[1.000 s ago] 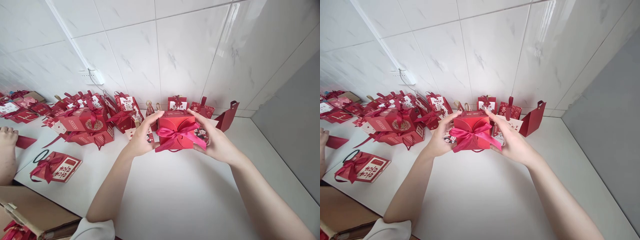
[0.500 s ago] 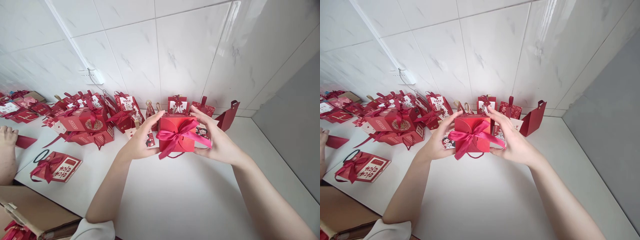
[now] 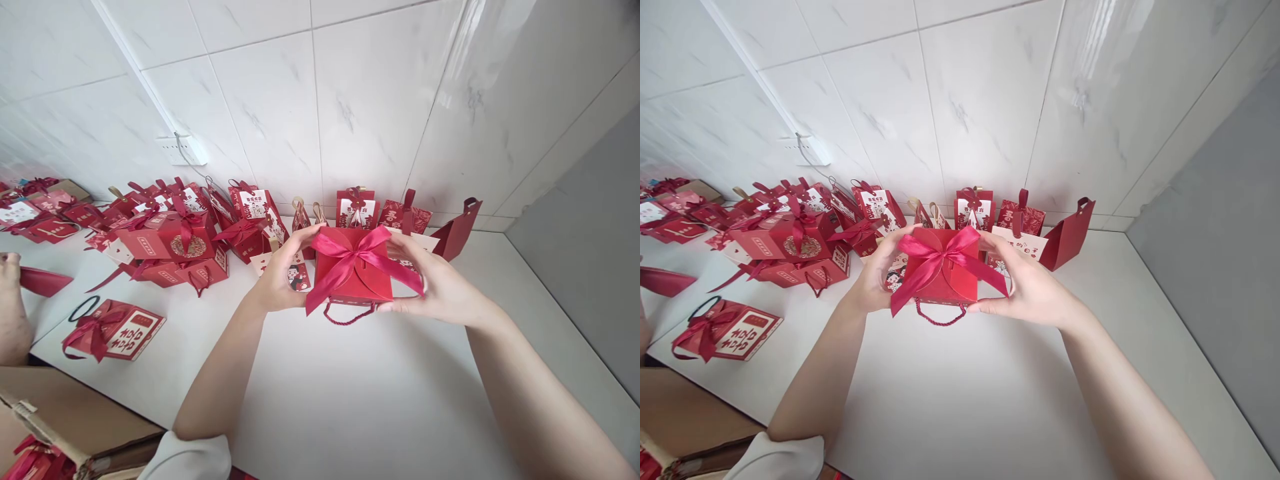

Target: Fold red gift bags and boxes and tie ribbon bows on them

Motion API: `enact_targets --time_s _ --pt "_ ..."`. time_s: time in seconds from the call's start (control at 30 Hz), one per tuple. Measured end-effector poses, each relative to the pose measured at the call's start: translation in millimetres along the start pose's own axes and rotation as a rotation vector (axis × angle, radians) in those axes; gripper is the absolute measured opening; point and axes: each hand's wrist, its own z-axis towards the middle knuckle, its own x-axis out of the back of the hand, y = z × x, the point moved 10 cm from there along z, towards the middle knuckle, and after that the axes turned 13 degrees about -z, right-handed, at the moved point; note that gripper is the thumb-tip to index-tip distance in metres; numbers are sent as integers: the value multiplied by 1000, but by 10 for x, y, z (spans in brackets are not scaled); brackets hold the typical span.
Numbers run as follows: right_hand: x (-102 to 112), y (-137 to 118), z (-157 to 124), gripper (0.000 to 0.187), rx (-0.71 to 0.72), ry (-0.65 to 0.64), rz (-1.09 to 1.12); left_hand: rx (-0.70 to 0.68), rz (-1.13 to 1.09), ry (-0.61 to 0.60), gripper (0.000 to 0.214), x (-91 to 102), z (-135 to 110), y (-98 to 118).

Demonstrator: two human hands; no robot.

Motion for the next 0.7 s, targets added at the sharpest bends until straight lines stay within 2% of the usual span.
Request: enact_targets --time_s 0.07,0.23,0.33,0.43,0.53,0.7 --pt "-41 48 16 93 -74 -11 63 75 -85 55 87 8 12 -95" --pt "-320 88 74 52 -202 -138 482 428 -284 226 59 -3 -101 -532" --pt "-404 167 82 48 -298 -158 558 552 -280 298 54 20 -199 -713" --pt "-426 211 71 48 -348 -155 616 607 -256 341 54 66 -263 -818" --pt "-415 223 63 51 -357 -148 659 600 -255 297 55 57 -256 -808" --pt "-335 271 62 50 -365 -103 678 540 -266 77 61 -115 -144 -577"
